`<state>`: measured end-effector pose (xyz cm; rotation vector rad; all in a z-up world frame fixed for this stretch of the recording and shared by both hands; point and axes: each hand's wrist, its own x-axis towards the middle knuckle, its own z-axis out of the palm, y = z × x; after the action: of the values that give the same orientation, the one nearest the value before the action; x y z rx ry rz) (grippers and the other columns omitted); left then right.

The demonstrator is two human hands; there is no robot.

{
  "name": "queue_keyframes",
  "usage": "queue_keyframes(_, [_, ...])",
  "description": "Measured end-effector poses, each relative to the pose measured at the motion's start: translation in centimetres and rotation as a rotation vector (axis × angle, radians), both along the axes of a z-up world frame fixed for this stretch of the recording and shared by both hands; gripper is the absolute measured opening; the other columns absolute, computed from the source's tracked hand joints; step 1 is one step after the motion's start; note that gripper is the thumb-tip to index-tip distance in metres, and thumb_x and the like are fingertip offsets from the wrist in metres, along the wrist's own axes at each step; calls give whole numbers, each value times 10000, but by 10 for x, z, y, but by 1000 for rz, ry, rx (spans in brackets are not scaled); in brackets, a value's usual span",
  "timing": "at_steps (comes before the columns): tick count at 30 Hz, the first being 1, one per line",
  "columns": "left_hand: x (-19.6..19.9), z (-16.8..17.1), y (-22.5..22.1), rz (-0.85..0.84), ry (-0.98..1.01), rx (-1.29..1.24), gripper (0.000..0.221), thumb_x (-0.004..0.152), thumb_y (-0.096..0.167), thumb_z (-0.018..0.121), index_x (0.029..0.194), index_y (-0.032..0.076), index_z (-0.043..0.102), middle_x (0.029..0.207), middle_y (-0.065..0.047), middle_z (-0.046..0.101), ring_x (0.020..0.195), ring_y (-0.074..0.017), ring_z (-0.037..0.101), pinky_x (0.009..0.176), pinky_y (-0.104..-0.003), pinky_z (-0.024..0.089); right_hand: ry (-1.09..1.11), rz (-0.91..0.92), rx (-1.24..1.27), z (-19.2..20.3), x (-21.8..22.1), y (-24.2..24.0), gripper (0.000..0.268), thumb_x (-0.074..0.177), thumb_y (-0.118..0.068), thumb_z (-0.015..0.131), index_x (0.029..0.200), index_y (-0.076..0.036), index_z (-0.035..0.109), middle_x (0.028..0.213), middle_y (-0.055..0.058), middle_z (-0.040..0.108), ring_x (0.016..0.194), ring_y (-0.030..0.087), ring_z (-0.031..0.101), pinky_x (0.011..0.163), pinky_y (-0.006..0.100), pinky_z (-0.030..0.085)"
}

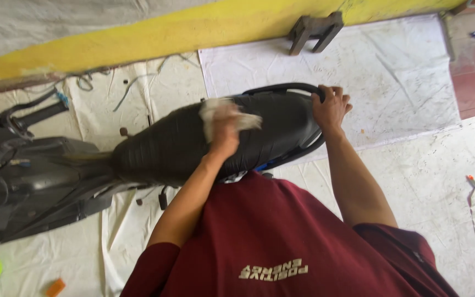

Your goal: The person wipes the black seat of a motorcycle using a white cloth. They hold the motorcycle's body with their left hand for stability while scrubbing the seat surface with their right hand.

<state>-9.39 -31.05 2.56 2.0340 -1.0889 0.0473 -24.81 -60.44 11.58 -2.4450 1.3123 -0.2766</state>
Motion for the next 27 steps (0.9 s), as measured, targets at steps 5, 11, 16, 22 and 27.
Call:
queue_keyframes(5, [-58, 39, -39, -557, 534, 216, 554, 945, 89, 582, 1494, 121, 513, 1508, -197, 482, 1423, -365, 413, 1186, -459, 296, -173, 51, 71, -8, -1, -25, 337, 908, -345, 746, 1193, -164, 739, 1237, 131, 627, 1129, 359, 567, 967, 520, 436])
queue_keyframes(11, [30, 35, -14, 160, 890, 49, 400, 1091, 352, 571, 1224, -2, 701, 1038, -184, 741, 921, -259, 661, 820, -381, 546, -172, 68, 321, 4, -13, -43, 388, 927, -362, 799, 1072, -13, 714, 781, 140, 697, 702, 271, 671, 667, 411, 539])
queue_keyframes(16, [113, 75, 27, 588, 821, -298, 486, 1021, 354, 468, 1456, 141, 429, 1303, -96, 624, 1138, -250, 666, 916, -392, 568, -371, 8, 1062, -1, -16, -71, 425, 943, -303, 810, 937, 92, 654, 723, 92, 640, 555, 159, 603, 505, 301, 505])
queue_keyframes(22, [78, 33, -29, 653, 647, 213, 362, 1102, 324, 466, 1426, 167, 508, 1296, -144, 665, 1226, -380, 624, 1083, -546, 441, -417, -9, 1447, -5, -11, -73, 266, 948, -277, 705, 854, -36, 642, 632, 42, 588, 501, 146, 571, 463, 282, 494])
queue_keyframes(27, [-25, 53, -134, 244, 237, 360, 298, 1095, 208, 591, 1381, 286, 624, 1390, -105, 623, 1432, -296, 507, 1326, -538, 298, -403, -10, 1204, -16, -7, -65, 279, 989, -235, 710, 848, -10, 626, 623, 14, 510, 474, 111, 463, 430, 274, 392])
